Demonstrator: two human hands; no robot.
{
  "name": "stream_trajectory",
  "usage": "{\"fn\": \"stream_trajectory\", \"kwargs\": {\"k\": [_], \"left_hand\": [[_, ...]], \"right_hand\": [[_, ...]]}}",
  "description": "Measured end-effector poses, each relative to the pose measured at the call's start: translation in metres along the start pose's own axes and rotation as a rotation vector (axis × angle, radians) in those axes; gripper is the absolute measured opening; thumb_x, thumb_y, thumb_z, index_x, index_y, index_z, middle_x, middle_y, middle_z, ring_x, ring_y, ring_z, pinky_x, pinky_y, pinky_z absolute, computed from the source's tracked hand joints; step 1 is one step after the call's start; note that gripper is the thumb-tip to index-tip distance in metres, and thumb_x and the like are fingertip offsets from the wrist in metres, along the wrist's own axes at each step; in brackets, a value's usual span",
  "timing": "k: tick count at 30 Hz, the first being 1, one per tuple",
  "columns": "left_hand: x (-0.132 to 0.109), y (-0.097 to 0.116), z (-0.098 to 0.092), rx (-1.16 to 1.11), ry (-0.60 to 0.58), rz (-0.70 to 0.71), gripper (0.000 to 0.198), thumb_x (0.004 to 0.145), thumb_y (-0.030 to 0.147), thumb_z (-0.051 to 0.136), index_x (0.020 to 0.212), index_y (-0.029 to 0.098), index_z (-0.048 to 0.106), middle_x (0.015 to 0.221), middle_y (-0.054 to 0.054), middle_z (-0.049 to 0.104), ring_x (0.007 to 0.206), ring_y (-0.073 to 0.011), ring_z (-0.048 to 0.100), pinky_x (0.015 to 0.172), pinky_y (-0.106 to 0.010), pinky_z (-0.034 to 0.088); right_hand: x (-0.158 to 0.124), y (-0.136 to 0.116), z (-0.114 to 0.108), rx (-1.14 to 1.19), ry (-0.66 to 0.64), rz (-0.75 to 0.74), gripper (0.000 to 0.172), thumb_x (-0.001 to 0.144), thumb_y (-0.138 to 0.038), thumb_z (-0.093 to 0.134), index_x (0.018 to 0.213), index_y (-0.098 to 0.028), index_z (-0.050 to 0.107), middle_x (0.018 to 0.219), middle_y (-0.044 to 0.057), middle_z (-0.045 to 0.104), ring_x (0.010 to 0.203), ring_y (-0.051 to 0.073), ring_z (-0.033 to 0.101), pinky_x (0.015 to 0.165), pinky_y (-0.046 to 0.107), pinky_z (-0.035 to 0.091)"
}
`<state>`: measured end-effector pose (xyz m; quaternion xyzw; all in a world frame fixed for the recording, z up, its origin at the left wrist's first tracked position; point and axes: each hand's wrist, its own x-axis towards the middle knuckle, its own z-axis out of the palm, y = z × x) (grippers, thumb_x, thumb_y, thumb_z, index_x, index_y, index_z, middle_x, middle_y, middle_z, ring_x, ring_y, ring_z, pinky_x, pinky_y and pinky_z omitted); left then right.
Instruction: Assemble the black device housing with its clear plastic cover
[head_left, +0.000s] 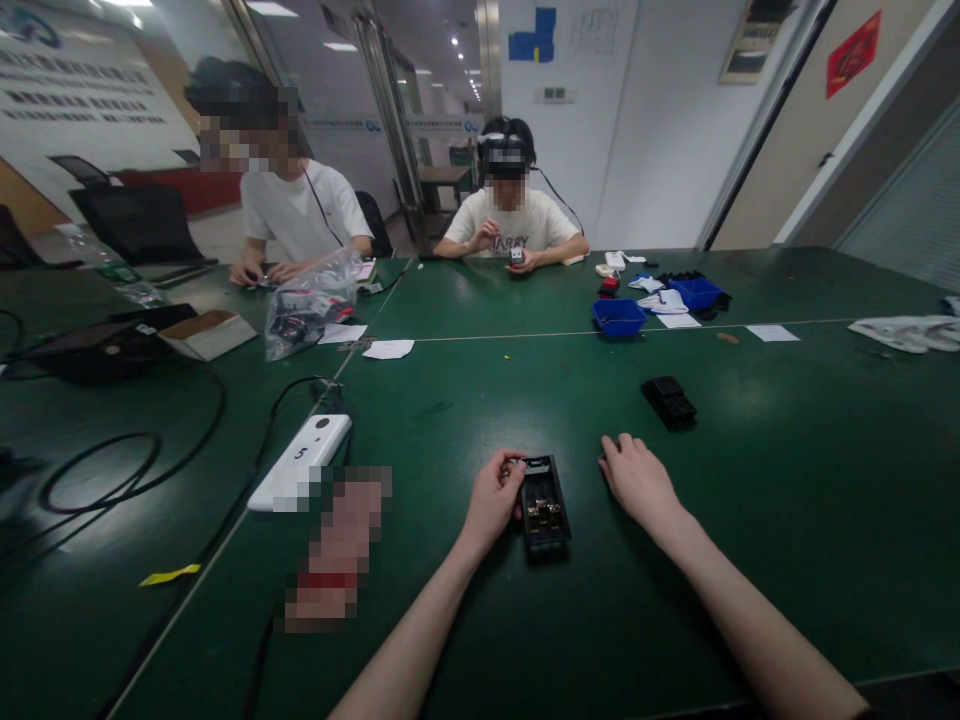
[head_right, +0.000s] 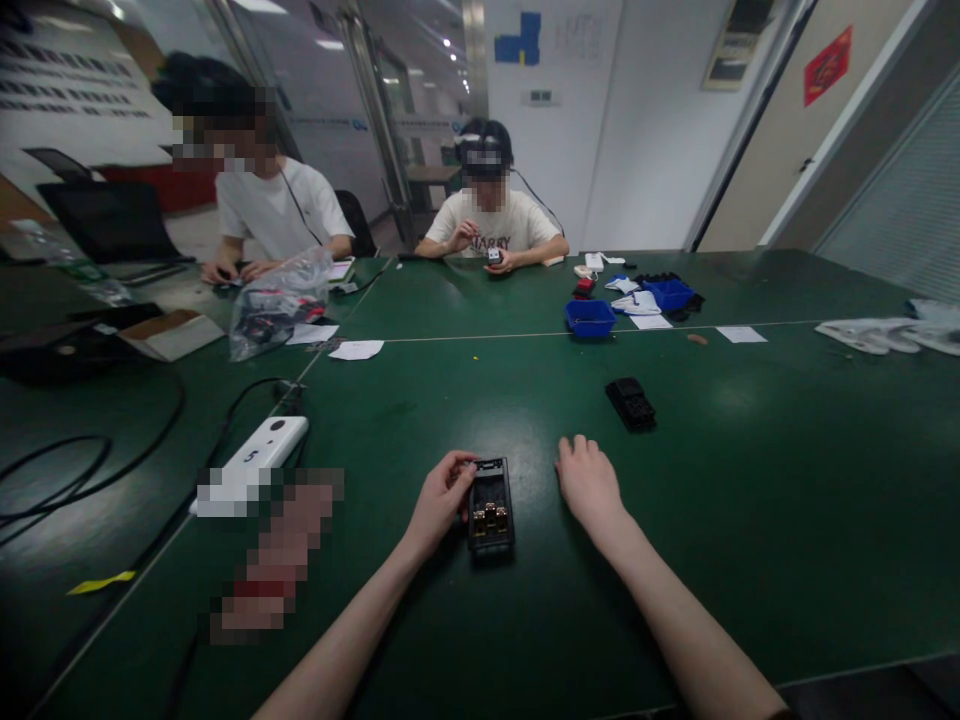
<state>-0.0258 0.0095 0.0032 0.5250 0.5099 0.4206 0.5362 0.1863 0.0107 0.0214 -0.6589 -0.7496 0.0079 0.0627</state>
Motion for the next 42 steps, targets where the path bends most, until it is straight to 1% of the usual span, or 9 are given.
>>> {"fn": "stream_trajectory", "kwargs": {"k": [4,8,13,17,21,26,34,38,42], "left_hand": [[0.000,0.002,0.000,-0.004,-0.004,0.004,0.028,0.079,0.040,0.052,0.092,0.016,0.052,0.061,0.005,0.052,0.035,-0.0051,0.045,0.034,-0.016,0.035],[0.000,0.001,0.001,0.003,-0.001,0.001,0.026,0.080,0.039,0.051,0.092,0.016,0.052,0.059,0.006,0.051,0.035,-0.0052,0.045,0.034,-0.017,0.035],[0.001,-0.001,0.002,0.014,0.018,-0.002,0.026,0.079,0.038,0.052,0.093,0.016,0.052,0.062,0.005,0.052,0.034,-0.0044,0.043,0.033,-0.015,0.033],[0.001,0.000,0.002,0.012,0.022,0.002,0.026,0.078,0.038,0.052,0.092,0.016,0.052,0.059,0.006,0.048,0.035,-0.0050,0.043,0.032,-0.016,0.034],[0.001,0.000,0.002,0.022,0.025,0.009,0.027,0.074,0.035,0.057,0.092,0.016,0.051,0.058,0.008,0.044,0.038,-0.0063,0.044,0.034,-0.017,0.036],[0.003,-0.002,0.001,0.050,0.029,0.050,0.024,0.073,0.031,0.057,0.090,0.015,0.051,0.058,0.008,0.044,0.042,-0.0060,0.043,0.038,-0.016,0.035],[0.003,-0.006,0.001,0.077,0.034,0.060,0.026,0.073,0.033,0.058,0.091,0.015,0.052,0.059,0.007,0.045,0.045,-0.0072,0.045,0.041,-0.017,0.036],[0.002,-0.004,0.001,0.078,0.029,0.049,0.025,0.074,0.033,0.058,0.091,0.015,0.052,0.059,0.007,0.044,0.045,-0.0067,0.044,0.040,-0.017,0.036],[0.002,0.000,0.001,0.077,0.031,0.042,0.025,0.074,0.033,0.058,0.090,0.014,0.052,0.058,0.008,0.044,0.043,-0.0060,0.043,0.038,-0.016,0.034]], "right_hand": [[0.002,-0.033,-0.004,0.116,-0.092,-0.113,0.034,0.087,-0.016,0.035,0.117,-0.015,0.050,0.097,0.017,0.063,0.086,0.025,0.060,0.073,0.036,0.047],[0.010,-0.032,-0.015,0.324,-0.126,-0.158,0.031,0.085,-0.014,0.036,0.111,-0.014,0.054,0.093,0.013,0.066,0.084,0.022,0.062,0.076,0.034,0.046],[0.015,-0.028,-0.025,0.945,-0.057,-0.036,0.027,0.083,-0.021,0.040,0.107,-0.017,0.052,0.085,0.005,0.065,0.067,0.014,0.063,0.065,0.030,0.050],[0.011,-0.042,-0.021,1.401,-0.185,-0.034,0.036,0.073,-0.020,0.056,0.108,-0.019,0.048,0.090,0.004,0.063,0.072,0.014,0.063,0.067,0.030,0.052],[0.005,-0.055,-0.015,1.611,-0.275,-0.033,0.040,0.069,-0.018,0.063,0.106,-0.021,0.047,0.090,0.003,0.062,0.076,0.013,0.062,0.073,0.031,0.052],[0.001,-0.061,-0.007,1.705,-0.316,-0.051,0.042,0.068,-0.016,0.064,0.105,-0.022,0.047,0.089,0.002,0.062,0.077,0.013,0.062,0.075,0.031,0.051],[-0.001,-0.064,0.000,1.690,-0.327,-0.040,0.041,0.069,-0.016,0.063,0.106,-0.021,0.046,0.091,0.003,0.063,0.080,0.014,0.062,0.077,0.032,0.050],[0.000,-0.062,0.001,1.583,-0.295,-0.074,0.040,0.070,-0.014,0.059,0.107,-0.020,0.046,0.092,0.003,0.063,0.078,0.013,0.060,0.075,0.030,0.048],[0.001,-0.057,-0.001,1.337,-0.217,-0.125,0.040,0.071,-0.012,0.056,0.110,-0.020,0.048,0.093,0.003,0.062,0.072,0.012,0.056,0.067,0.028,0.045]]}}
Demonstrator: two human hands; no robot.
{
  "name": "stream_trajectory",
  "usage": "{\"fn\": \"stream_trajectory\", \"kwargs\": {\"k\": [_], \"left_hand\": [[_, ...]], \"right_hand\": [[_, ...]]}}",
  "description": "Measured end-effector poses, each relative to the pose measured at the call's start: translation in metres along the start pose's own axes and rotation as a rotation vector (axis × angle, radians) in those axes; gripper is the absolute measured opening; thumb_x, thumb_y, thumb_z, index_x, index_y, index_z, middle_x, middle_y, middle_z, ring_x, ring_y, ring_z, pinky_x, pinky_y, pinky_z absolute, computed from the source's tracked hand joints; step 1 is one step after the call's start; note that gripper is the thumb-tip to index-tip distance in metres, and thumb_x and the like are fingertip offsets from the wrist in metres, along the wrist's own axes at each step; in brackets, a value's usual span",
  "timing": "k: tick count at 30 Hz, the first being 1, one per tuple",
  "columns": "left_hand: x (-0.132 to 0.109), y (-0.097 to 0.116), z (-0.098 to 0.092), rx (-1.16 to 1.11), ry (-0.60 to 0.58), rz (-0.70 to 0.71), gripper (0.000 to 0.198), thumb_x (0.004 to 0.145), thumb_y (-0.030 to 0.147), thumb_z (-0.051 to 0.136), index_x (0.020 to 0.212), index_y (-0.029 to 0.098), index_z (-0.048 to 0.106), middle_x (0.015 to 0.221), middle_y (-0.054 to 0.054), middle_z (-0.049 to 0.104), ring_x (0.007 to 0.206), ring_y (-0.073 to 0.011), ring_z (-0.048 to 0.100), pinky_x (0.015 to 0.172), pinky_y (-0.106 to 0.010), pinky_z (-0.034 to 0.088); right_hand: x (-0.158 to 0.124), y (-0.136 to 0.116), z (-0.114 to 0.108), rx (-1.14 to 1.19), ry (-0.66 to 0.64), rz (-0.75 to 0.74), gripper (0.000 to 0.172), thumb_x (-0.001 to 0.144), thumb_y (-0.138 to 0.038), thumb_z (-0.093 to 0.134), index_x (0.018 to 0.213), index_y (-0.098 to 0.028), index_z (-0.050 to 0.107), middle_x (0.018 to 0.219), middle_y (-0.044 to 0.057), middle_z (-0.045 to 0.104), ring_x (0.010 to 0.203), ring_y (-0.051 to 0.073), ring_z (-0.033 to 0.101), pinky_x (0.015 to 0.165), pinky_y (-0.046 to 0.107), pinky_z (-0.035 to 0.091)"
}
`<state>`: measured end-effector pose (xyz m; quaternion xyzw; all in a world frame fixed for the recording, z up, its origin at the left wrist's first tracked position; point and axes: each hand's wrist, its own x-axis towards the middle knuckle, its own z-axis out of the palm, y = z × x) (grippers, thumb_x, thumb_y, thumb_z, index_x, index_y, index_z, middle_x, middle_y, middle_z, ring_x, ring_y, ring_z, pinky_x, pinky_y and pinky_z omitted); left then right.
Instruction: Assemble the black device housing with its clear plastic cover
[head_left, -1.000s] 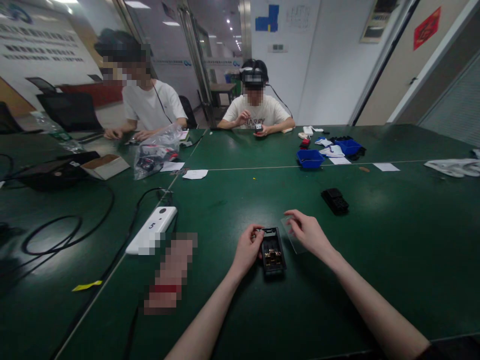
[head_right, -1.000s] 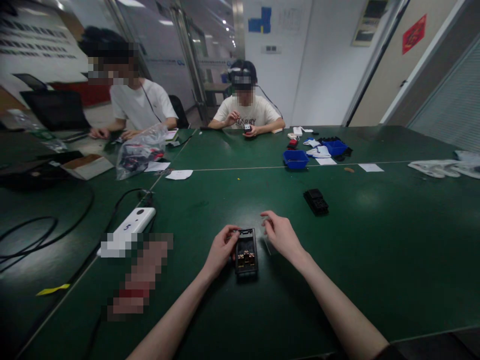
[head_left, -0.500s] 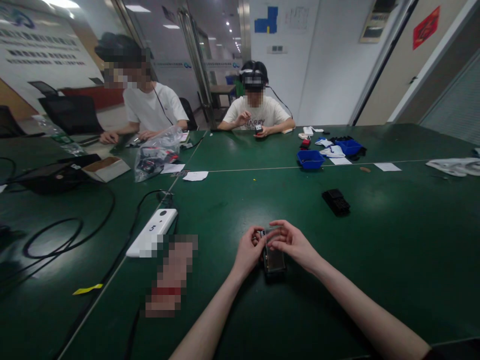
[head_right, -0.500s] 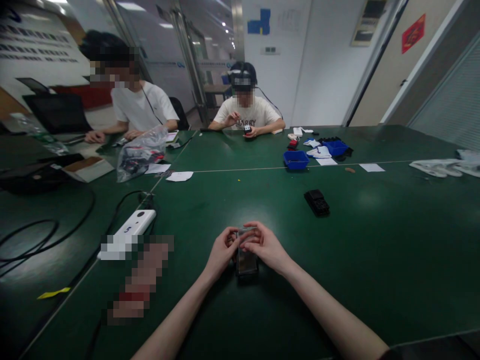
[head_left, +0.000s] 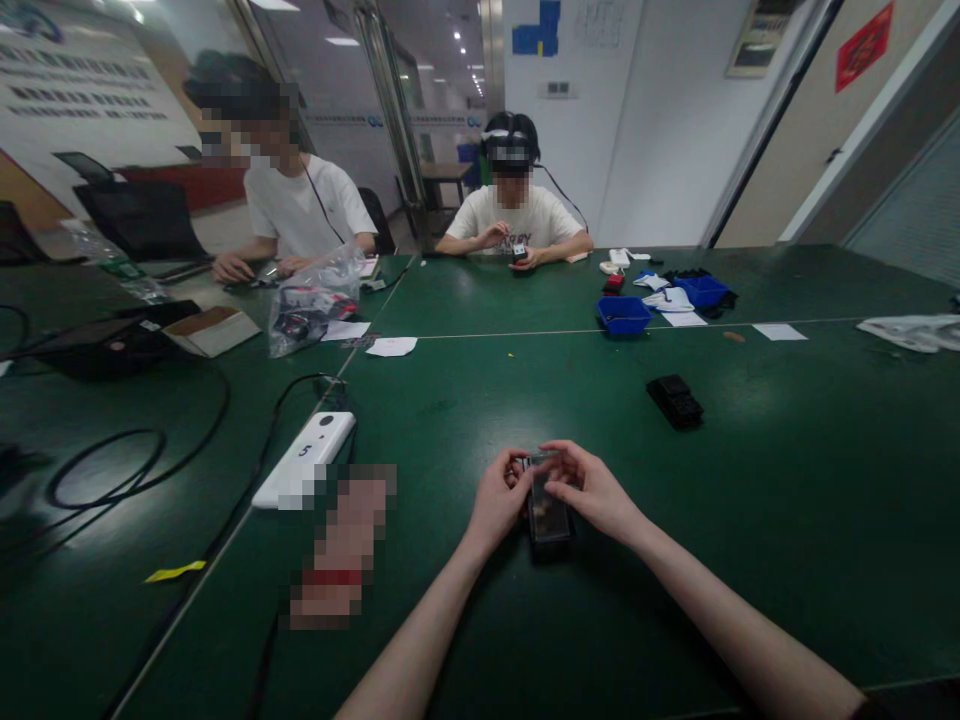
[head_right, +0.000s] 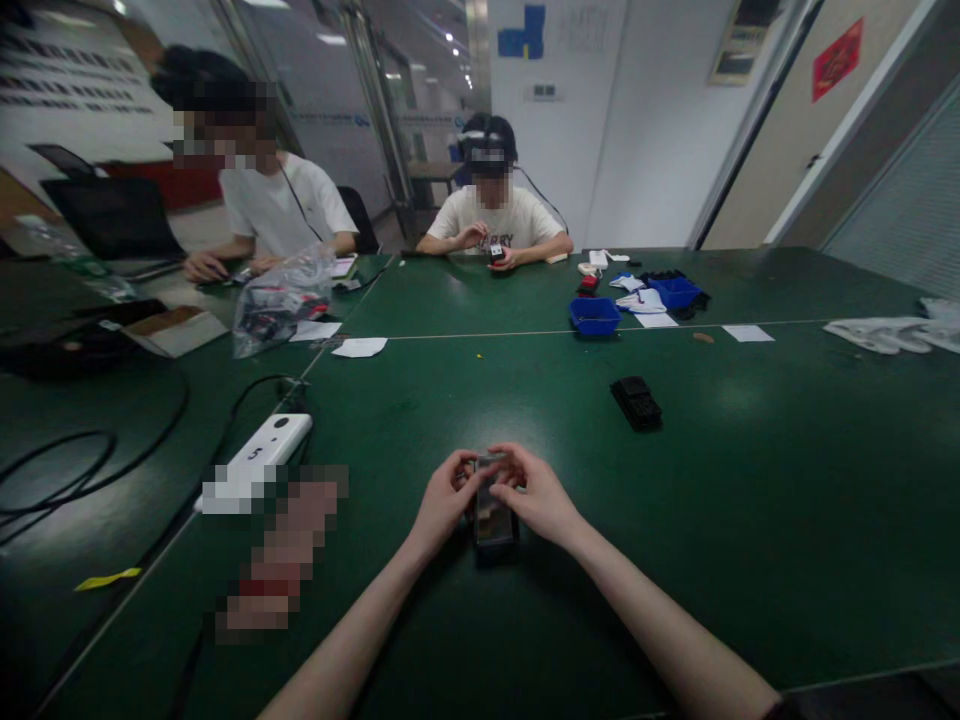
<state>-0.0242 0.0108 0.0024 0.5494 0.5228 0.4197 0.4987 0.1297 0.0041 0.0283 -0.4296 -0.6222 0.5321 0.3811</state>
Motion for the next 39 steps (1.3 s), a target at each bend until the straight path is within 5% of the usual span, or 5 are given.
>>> {"fn": "stream_trajectory", "kwargs": {"k": [7,39], "left_hand": [[-0.001,0.000,0.000,-0.043,-0.018,-0.007,0.023,0.075,0.031,0.055,0.091,0.015,0.051,0.060,0.008,0.043,0.041,-0.0057,0.043,0.037,-0.017,0.037],[0.000,-0.005,-0.002,-0.080,-0.042,-0.010,0.030,0.078,0.040,0.053,0.095,0.015,0.052,0.065,0.005,0.048,0.039,-0.0054,0.046,0.035,-0.017,0.040]], "right_hand": [[0.000,0.001,-0.007,-0.372,0.054,-0.094,0.039,0.073,-0.016,0.060,0.111,-0.023,0.056,0.100,0.004,0.056,0.095,0.019,0.051,0.080,0.034,0.041],[-0.009,0.018,-0.007,-0.352,0.155,-0.100,0.038,0.079,-0.023,0.056,0.117,-0.025,0.054,0.113,0.006,0.059,0.105,0.018,0.054,0.088,0.036,0.045]]}}
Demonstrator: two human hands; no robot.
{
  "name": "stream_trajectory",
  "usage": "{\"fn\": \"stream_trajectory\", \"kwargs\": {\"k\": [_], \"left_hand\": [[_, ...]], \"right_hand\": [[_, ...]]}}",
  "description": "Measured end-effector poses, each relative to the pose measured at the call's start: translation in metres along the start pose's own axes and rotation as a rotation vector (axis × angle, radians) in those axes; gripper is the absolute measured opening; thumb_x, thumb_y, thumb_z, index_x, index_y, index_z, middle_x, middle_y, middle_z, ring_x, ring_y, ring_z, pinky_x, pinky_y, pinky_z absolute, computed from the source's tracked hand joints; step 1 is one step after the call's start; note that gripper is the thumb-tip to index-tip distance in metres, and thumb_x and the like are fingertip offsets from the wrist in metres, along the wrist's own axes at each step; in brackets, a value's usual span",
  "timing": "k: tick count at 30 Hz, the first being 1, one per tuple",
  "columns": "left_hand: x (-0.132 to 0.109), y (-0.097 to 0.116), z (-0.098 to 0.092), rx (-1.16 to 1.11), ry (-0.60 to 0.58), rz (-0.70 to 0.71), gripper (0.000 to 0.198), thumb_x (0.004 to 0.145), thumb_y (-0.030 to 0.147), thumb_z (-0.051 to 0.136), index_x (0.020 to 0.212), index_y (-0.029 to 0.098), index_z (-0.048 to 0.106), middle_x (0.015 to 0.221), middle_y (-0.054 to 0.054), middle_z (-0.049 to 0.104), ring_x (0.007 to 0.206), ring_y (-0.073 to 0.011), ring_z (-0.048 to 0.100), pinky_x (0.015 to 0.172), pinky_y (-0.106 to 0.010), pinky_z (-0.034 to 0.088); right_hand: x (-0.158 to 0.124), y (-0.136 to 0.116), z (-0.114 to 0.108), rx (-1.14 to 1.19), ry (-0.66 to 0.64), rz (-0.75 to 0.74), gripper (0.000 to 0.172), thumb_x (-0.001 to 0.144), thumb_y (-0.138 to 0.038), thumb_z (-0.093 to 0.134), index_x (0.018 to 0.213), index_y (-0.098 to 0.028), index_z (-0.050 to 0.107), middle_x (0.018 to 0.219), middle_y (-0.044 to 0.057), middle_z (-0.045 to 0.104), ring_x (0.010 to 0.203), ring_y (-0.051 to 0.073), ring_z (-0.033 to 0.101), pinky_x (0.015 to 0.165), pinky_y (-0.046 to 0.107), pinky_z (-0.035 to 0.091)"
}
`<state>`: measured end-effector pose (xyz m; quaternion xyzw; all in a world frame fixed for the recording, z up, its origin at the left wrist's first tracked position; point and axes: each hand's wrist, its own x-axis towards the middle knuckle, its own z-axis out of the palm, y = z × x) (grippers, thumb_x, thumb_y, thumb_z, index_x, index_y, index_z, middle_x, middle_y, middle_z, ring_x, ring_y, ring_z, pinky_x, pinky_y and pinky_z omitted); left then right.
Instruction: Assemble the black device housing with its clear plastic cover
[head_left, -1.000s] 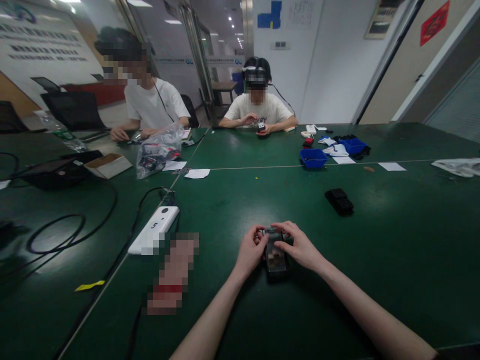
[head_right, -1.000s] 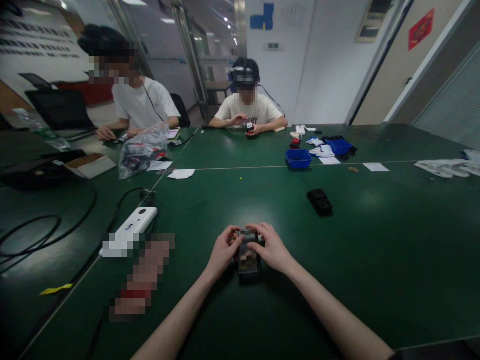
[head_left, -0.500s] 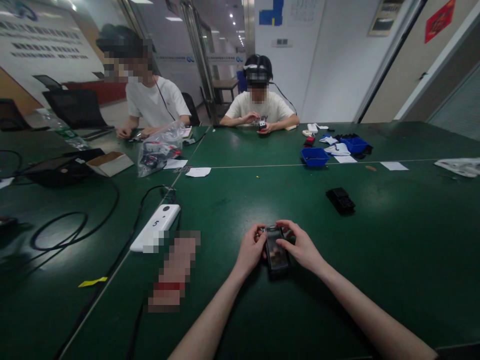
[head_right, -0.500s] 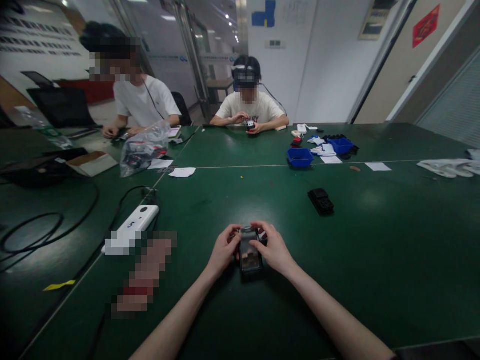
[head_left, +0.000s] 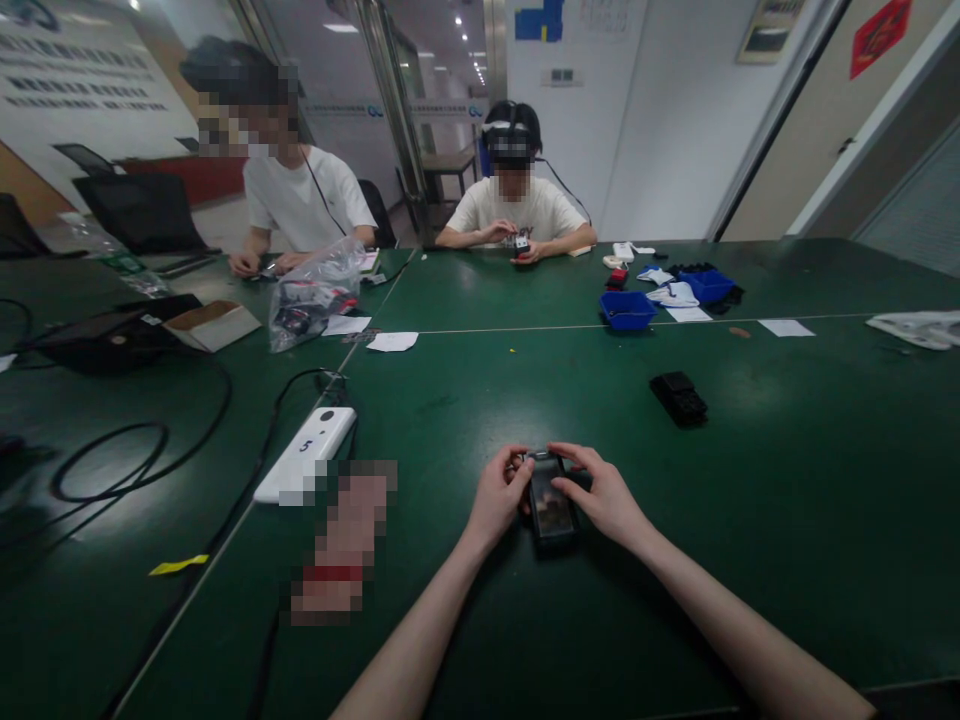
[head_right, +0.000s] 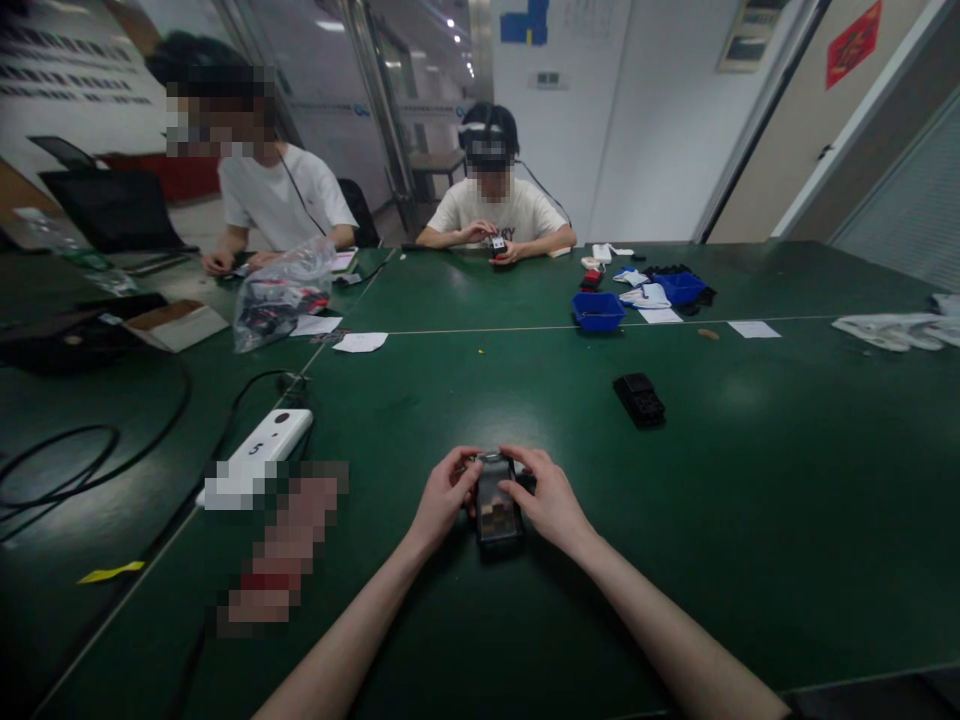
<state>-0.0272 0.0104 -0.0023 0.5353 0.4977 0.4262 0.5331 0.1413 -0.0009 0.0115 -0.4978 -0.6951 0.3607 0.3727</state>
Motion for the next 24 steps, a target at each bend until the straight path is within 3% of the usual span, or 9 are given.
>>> {"fn": "stream_trajectory", "kwargs": {"k": [9,13,16,24], "left_hand": [[0.000,0.001,0.001,0.018,0.006,0.008,0.029,0.076,0.035,0.056,0.096,0.015,0.052,0.068,0.005,0.045,0.040,-0.0043,0.046,0.035,-0.015,0.038],[-0.001,0.005,0.002,0.000,0.019,-0.013,0.031,0.074,0.036,0.059,0.095,0.015,0.051,0.064,0.006,0.044,0.041,-0.0049,0.046,0.035,-0.015,0.039],[-0.001,0.006,0.003,-0.019,0.031,-0.015,0.032,0.073,0.037,0.061,0.094,0.016,0.051,0.064,0.006,0.043,0.044,-0.0060,0.048,0.036,-0.016,0.042],[0.001,0.004,0.003,-0.052,0.056,0.003,0.030,0.074,0.035,0.059,0.094,0.016,0.049,0.068,0.005,0.046,0.045,-0.0065,0.049,0.037,-0.017,0.043]], "right_hand": [[-0.004,0.001,0.006,-0.001,0.060,-0.010,0.043,0.080,-0.024,0.053,0.123,-0.024,0.050,0.132,0.009,0.049,0.112,0.020,0.052,0.090,0.037,0.046],[-0.002,0.005,0.006,0.042,0.027,0.098,0.045,0.082,-0.029,0.050,0.125,-0.019,0.048,0.117,0.011,0.061,0.102,0.022,0.060,0.088,0.038,0.047],[0.000,0.005,0.005,0.044,-0.026,0.092,0.038,0.085,-0.031,0.045,0.120,-0.020,0.054,0.109,0.009,0.066,0.103,0.022,0.060,0.091,0.040,0.045],[-0.003,0.003,0.011,0.026,-0.011,0.029,0.050,0.082,-0.038,0.051,0.127,-0.016,0.046,0.123,0.013,0.056,0.111,0.023,0.053,0.095,0.040,0.041]]}}
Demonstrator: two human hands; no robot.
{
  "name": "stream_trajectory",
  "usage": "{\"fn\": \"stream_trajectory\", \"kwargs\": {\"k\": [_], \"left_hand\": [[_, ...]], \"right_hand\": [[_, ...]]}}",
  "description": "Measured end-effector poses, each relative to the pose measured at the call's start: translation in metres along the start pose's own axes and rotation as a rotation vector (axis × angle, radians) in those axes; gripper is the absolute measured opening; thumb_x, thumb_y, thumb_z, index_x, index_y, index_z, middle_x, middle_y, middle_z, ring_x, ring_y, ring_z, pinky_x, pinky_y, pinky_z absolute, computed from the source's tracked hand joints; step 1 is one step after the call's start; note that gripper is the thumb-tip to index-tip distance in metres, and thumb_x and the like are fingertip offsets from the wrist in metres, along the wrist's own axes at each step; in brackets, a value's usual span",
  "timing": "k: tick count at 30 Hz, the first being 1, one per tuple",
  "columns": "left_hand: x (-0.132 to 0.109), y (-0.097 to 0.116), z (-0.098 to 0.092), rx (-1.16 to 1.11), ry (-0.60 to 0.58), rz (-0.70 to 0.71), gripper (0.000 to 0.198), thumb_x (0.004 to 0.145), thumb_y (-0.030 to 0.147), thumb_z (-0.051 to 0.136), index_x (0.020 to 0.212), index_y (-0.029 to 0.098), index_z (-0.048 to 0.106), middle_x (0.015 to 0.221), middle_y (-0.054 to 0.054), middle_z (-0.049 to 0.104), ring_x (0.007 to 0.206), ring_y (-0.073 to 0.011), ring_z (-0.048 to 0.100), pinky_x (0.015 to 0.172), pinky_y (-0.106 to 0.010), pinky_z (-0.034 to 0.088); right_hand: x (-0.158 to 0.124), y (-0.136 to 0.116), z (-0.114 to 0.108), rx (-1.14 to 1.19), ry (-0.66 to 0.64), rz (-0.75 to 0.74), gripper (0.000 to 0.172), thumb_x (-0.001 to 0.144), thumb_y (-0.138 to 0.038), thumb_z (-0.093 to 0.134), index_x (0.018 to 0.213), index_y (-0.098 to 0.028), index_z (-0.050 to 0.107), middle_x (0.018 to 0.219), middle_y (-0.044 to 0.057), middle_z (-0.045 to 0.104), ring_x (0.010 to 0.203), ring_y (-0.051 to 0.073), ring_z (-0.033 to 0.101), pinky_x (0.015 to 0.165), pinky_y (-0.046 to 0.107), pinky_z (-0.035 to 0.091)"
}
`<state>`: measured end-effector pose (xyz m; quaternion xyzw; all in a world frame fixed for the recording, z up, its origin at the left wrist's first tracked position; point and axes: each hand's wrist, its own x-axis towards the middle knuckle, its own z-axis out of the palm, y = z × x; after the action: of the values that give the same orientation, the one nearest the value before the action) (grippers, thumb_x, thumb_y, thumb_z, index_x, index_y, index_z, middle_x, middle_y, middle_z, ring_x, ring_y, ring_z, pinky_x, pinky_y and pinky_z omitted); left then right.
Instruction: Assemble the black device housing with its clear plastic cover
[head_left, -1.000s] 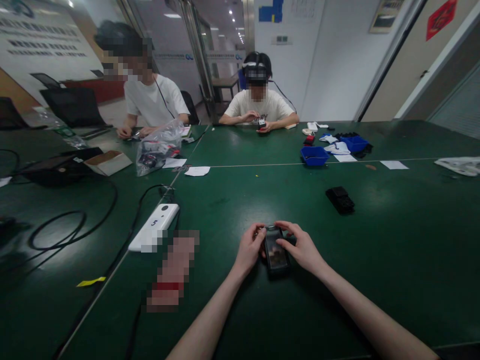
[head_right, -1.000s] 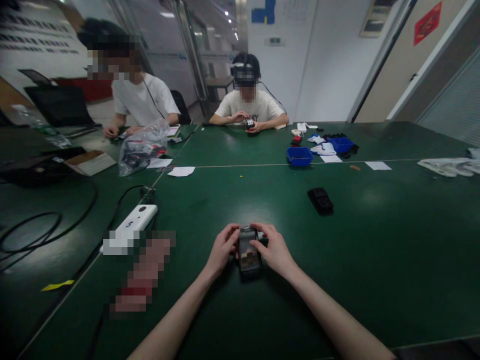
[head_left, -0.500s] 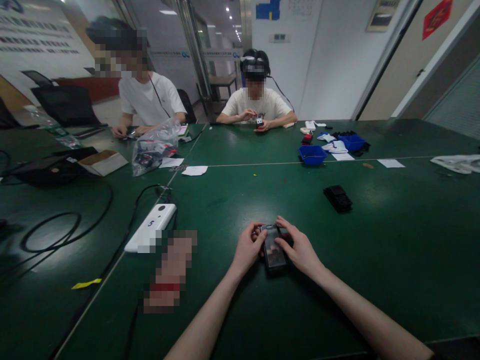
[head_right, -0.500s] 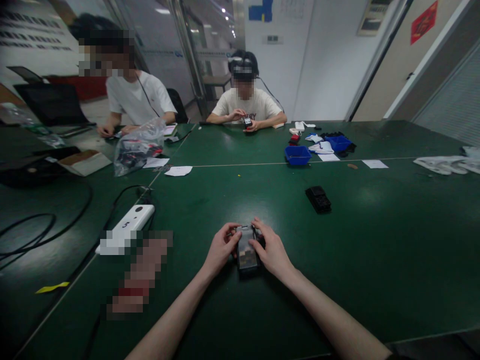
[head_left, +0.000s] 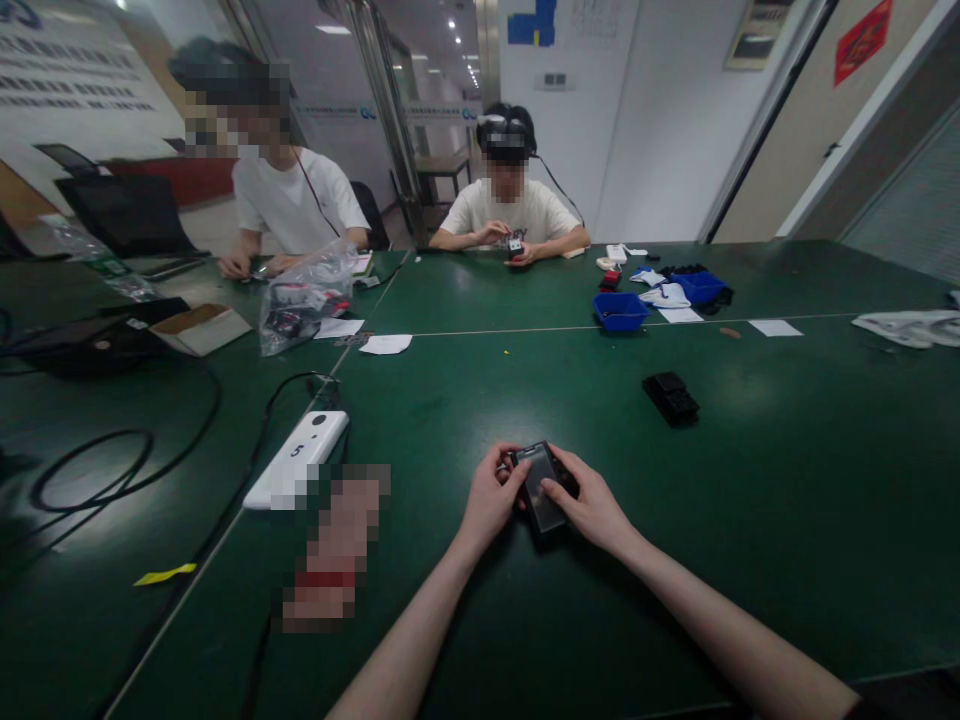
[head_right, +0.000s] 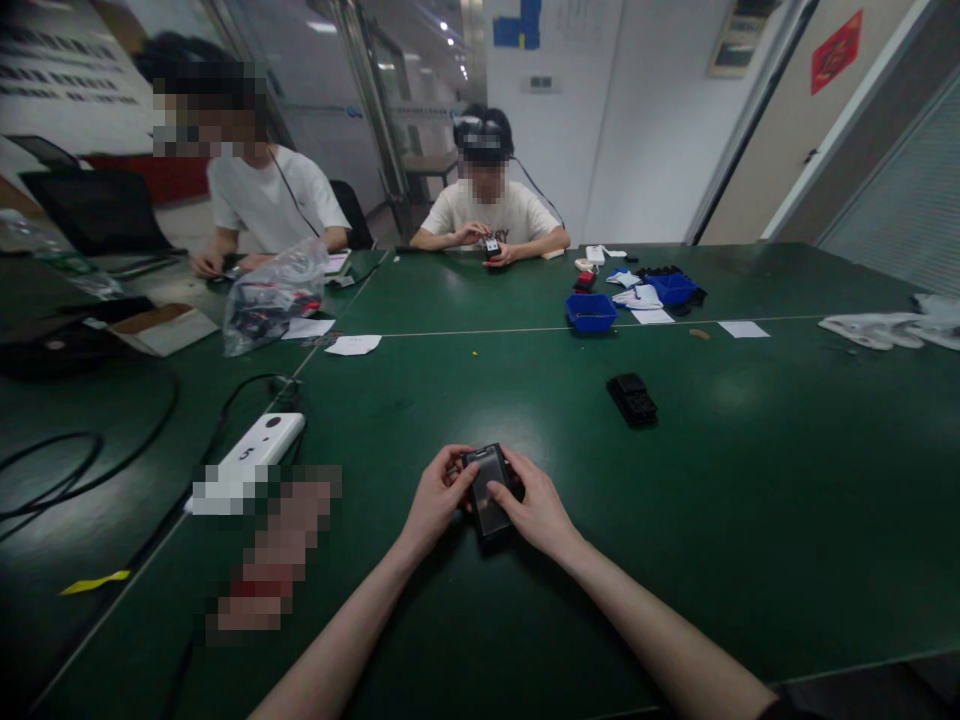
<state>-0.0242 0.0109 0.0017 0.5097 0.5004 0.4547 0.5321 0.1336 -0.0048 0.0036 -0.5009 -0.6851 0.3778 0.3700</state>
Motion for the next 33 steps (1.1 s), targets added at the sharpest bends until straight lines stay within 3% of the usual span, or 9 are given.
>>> {"fn": "stream_trajectory", "kwargs": {"k": [5,9,11,15,18,20,23,33], "left_hand": [[-0.001,0.004,-0.001,0.006,-0.002,0.012,0.030,0.075,0.037,0.059,0.094,0.016,0.050,0.070,0.003,0.050,0.049,-0.0071,0.050,0.040,-0.017,0.044],[-0.003,0.007,0.000,0.002,-0.061,0.018,0.029,0.076,0.037,0.057,0.095,0.016,0.050,0.075,0.001,0.052,0.054,-0.0076,0.051,0.041,-0.016,0.044],[-0.003,0.008,0.001,-0.006,-0.089,0.001,0.031,0.076,0.038,0.056,0.097,0.017,0.050,0.075,0.001,0.051,0.054,-0.0081,0.052,0.041,-0.016,0.045],[-0.004,0.009,0.003,-0.040,-0.102,-0.039,0.037,0.076,0.041,0.055,0.105,0.019,0.047,0.077,0.002,0.048,0.056,-0.0085,0.054,0.040,-0.017,0.047],[-0.004,0.007,0.003,-0.064,-0.083,-0.055,0.039,0.076,0.042,0.054,0.107,0.018,0.046,0.079,0.001,0.047,0.059,-0.0087,0.055,0.041,-0.017,0.048],[-0.003,0.005,0.002,-0.060,-0.084,-0.058,0.037,0.077,0.041,0.053,0.105,0.018,0.047,0.079,0.001,0.047,0.059,-0.0083,0.054,0.041,-0.017,0.048],[-0.002,0.002,0.001,-0.040,-0.100,-0.057,0.034,0.078,0.041,0.051,0.101,0.017,0.049,0.079,0.000,0.047,0.058,-0.0082,0.054,0.041,-0.017,0.048],[-0.001,0.001,0.000,-0.013,-0.103,-0.048,0.031,0.079,0.041,0.050,0.095,0.015,0.052,0.075,0.000,0.049,0.056,-0.0082,0.054,0.041,-0.017,0.047]], "right_hand": [[-0.001,-0.001,0.001,0.120,-0.007,0.030,0.048,0.080,-0.037,0.054,0.124,-0.021,0.042,0.121,0.011,0.056,0.108,0.021,0.055,0.093,0.039,0.043],[-0.002,-0.002,0.004,0.288,-0.044,0.071,0.041,0.081,-0.030,0.053,0.117,-0.024,0.035,0.111,0.008,0.060,0.098,0.018,0.060,0.083,0.035,0.049],[-0.002,-0.004,0.003,0.266,-0.022,0.070,0.037,0.080,-0.028,0.052,0.113,-0.024,0.034,0.106,0.006,0.060,0.092,0.017,0.061,0.079,0.034,0.050],[0.000,-0.010,-0.013,-0.013,0.078,0.015,0.033,0.078,-0.026,0.052,0.108,-0.023,0.040,0.103,0.006,0.058,0.093,0.019,0.058,0.083,0.038,0.046],[-0.002,-0.010,-0.037,-0.328,0.184,-0.093,0.033,0.077,-0.023,0.050,0.109,-0.023,0.046,0.113,0.009,0.054,0.104,0.024,0.051,0.089,0.043,0.042],[-0.006,-0.003,-0.054,-0.565,0.238,-0.135,0.033,0.076,-0.020,0.049,0.110,-0.023,0.050,0.120,0.011,0.051,0.109,0.028,0.046,0.091,0.047,0.039],[-0.017,0.015,-0.078,-0.860,0.254,-0.082,0.036,0.077,-0.016,0.044,0.110,-0.022,0.054,0.123,0.013,0.050,0.108,0.032,0.045,0.087,0.050,0.040],[-0.051,0.062,-0.129,-1.186,0.325,0.043,0.040,0.083,-0.019,0.033,0.116,-0.019,0.054,0.126,0.016,0.047,0.108,0.034,0.045,0.081,0.052,0.043]]}}
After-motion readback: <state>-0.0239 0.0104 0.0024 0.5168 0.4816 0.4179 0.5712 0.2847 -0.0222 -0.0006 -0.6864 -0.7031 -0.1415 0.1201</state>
